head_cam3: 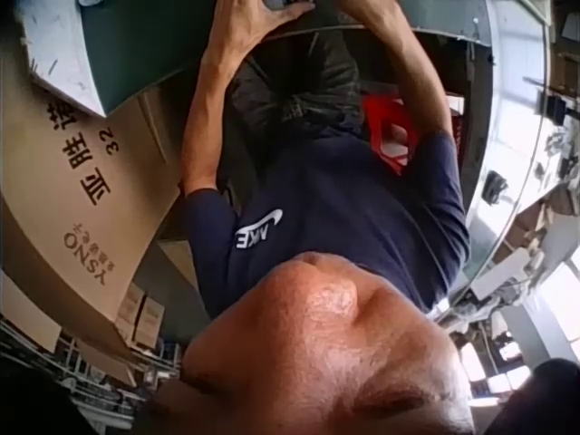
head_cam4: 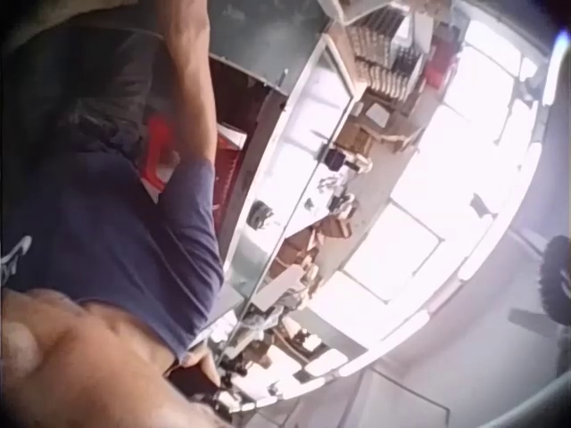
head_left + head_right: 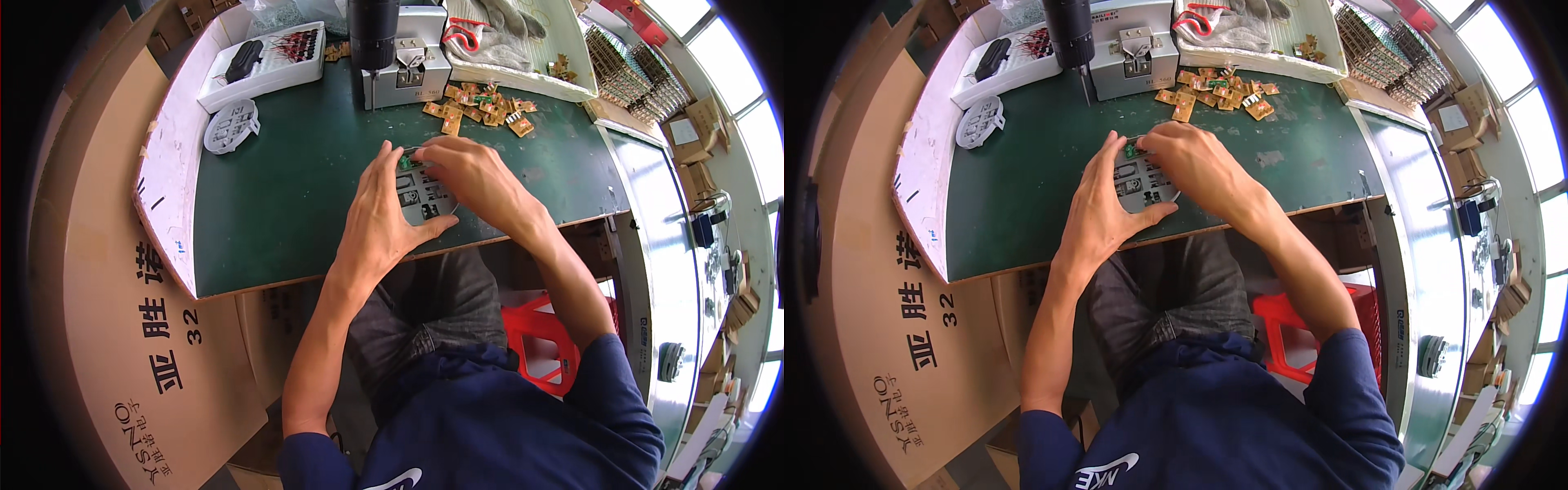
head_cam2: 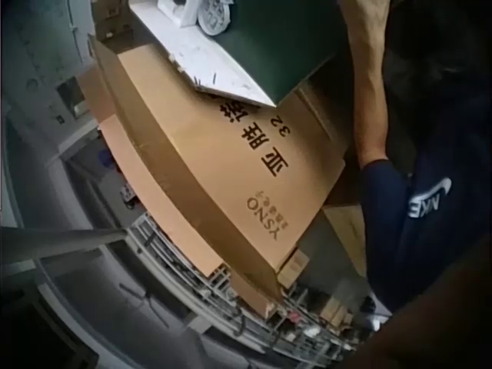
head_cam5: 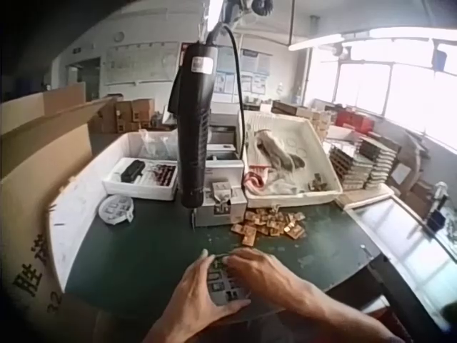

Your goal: Assembling small electronic or mechanical components onto a base plate at a workbench using an electric screwdriver.

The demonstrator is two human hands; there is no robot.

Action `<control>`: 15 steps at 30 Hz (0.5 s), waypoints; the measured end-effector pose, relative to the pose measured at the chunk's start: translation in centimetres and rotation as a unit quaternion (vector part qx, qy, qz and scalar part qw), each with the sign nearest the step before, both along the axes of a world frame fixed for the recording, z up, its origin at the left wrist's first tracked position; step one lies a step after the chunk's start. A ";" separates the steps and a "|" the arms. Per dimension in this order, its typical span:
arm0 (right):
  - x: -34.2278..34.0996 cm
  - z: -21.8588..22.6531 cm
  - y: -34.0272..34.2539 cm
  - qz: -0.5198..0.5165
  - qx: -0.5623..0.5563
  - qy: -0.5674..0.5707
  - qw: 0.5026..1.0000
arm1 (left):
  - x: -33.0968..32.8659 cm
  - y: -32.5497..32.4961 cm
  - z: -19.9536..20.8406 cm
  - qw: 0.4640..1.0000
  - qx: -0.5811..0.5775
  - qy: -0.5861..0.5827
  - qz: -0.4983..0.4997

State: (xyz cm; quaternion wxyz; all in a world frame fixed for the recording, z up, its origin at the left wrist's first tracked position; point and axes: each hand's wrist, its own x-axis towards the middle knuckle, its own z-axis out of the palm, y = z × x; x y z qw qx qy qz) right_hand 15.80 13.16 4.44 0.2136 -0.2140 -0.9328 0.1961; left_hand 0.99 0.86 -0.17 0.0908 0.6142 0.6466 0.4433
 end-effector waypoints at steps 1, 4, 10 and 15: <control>0.3 -0.7 0.2 0.013 0.043 0.001 0.999 | 0.0 -0.1 -0.1 1.000 -0.003 0.013 0.003; 0.8 -1.5 0.3 0.039 0.128 0.004 0.991 | 0.0 -0.2 -0.4 0.999 -0.009 0.040 0.008; -1.8 2.9 2.8 0.002 0.086 0.158 0.984 | 0.0 -0.2 -0.4 0.998 0.006 0.056 0.028; -12.4 11.5 5.1 0.149 -0.224 0.415 0.869 | -0.1 -0.6 0.2 0.998 -0.018 0.045 0.032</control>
